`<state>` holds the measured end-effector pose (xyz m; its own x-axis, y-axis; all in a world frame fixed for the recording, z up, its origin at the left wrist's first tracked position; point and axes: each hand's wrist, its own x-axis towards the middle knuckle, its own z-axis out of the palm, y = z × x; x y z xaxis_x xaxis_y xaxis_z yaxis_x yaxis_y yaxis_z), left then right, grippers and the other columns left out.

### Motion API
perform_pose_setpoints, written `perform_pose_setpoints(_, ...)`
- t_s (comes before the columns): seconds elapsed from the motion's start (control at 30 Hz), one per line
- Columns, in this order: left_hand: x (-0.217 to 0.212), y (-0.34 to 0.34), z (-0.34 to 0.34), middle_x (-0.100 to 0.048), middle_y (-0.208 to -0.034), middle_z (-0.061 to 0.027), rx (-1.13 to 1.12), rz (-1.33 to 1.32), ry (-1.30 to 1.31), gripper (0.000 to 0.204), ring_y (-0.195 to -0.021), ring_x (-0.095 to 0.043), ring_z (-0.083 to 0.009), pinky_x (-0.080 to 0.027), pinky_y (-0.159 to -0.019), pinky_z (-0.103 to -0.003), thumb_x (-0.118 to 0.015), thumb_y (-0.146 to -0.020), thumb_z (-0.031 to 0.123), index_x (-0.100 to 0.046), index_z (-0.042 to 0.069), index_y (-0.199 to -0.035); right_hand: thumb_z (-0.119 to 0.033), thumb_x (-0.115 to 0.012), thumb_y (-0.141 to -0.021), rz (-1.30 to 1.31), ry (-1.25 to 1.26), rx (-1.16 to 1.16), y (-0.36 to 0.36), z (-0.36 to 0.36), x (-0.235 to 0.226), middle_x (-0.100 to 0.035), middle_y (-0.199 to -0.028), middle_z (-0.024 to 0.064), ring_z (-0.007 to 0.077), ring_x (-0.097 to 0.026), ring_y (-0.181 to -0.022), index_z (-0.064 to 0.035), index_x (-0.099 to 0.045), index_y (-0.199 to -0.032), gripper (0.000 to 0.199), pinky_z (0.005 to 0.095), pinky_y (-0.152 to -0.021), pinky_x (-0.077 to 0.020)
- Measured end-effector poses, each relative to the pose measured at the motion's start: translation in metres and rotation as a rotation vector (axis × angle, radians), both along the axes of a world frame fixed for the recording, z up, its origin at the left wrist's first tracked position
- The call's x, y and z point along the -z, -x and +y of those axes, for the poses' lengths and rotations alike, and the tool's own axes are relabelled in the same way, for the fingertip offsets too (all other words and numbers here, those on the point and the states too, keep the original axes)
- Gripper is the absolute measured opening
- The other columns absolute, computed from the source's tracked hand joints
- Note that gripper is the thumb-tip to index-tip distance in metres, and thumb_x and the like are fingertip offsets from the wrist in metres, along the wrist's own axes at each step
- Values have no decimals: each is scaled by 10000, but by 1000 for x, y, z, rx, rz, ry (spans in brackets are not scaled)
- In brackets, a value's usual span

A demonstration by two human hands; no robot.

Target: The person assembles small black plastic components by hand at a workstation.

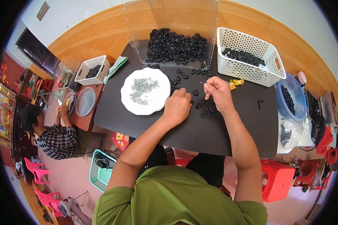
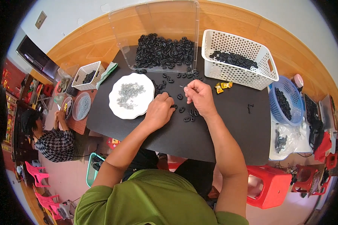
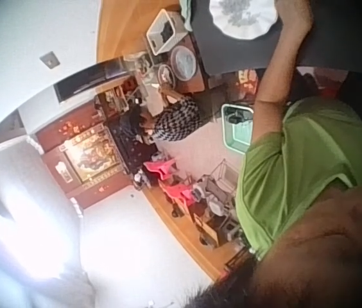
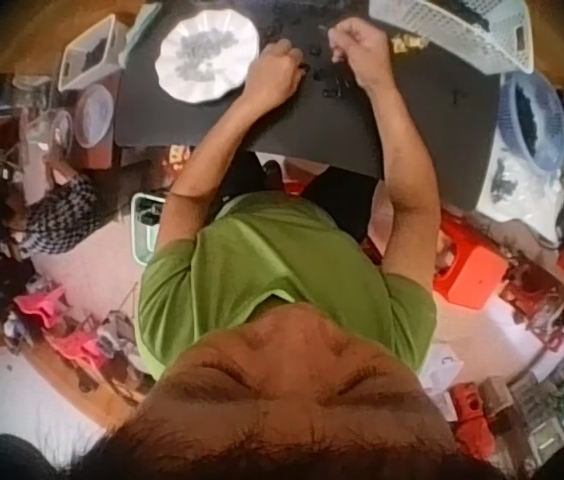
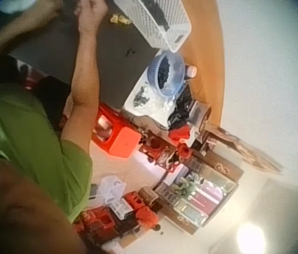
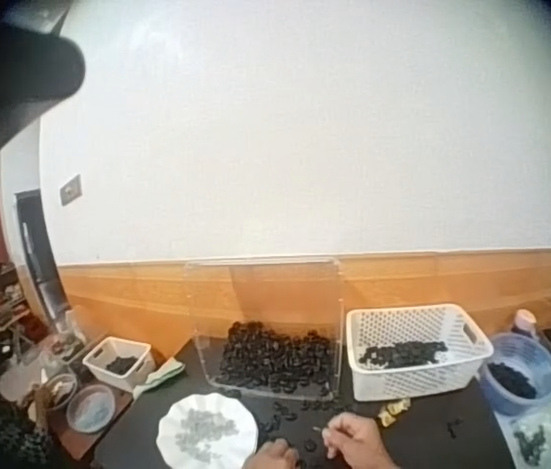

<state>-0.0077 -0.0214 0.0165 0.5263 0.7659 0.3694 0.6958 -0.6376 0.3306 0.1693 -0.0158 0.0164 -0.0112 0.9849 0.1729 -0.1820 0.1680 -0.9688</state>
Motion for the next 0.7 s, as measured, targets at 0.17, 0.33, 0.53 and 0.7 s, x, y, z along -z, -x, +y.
perform_pose_setpoints(0.17, 3, 1, 7, -506, -781, -119, 9, -116, 78, 177, -775, -544, -274, -460, -648, -360, -666, -646, 70, -533, 0, -740, -73, -574, -818, 3, -23, -15, 0, 2, 0, -522, -637, 5, 56, -483, -505, -33, -525, -734, 105, 195, -468, -424)
perform_pose_setpoints(0.33, 2, 6, 16, -529, -730, -44, 60, -517, 564, 192, -615, -517, -140, -431, -572, -260, -670, -723, 120, -543, 1, -803, -69, -554, -828, 28, -17, -33, 6, -3, -6, -552, -718, 25, 54, -498, -560, -18, -534, -757, 89, 189, -484, -429)
perform_pose_setpoints(0.53, 5, 7, 17, -550, -699, 14, 255, -1034, 1100, 123, -583, -479, -53, -375, -510, -184, -565, -855, 169, -559, 50, -825, -54, -520, -845, 31, -107, -106, 18, -13, -17, -565, -862, 57, 58, -518, -603, 4, -550, -786, 89, 187, -515, -452)
perform_pose_setpoints(0.7, 4, 7, 19, -598, -743, -31, 348, -1196, 1268, 131, -567, -502, -51, -367, -474, -173, -519, -884, 162, -565, 41, -874, -29, -521, -840, 58, -116, -109, 17, -8, -9, -568, -874, 70, 66, -539, -623, 15, -558, -790, 76, 195, -535, -468)
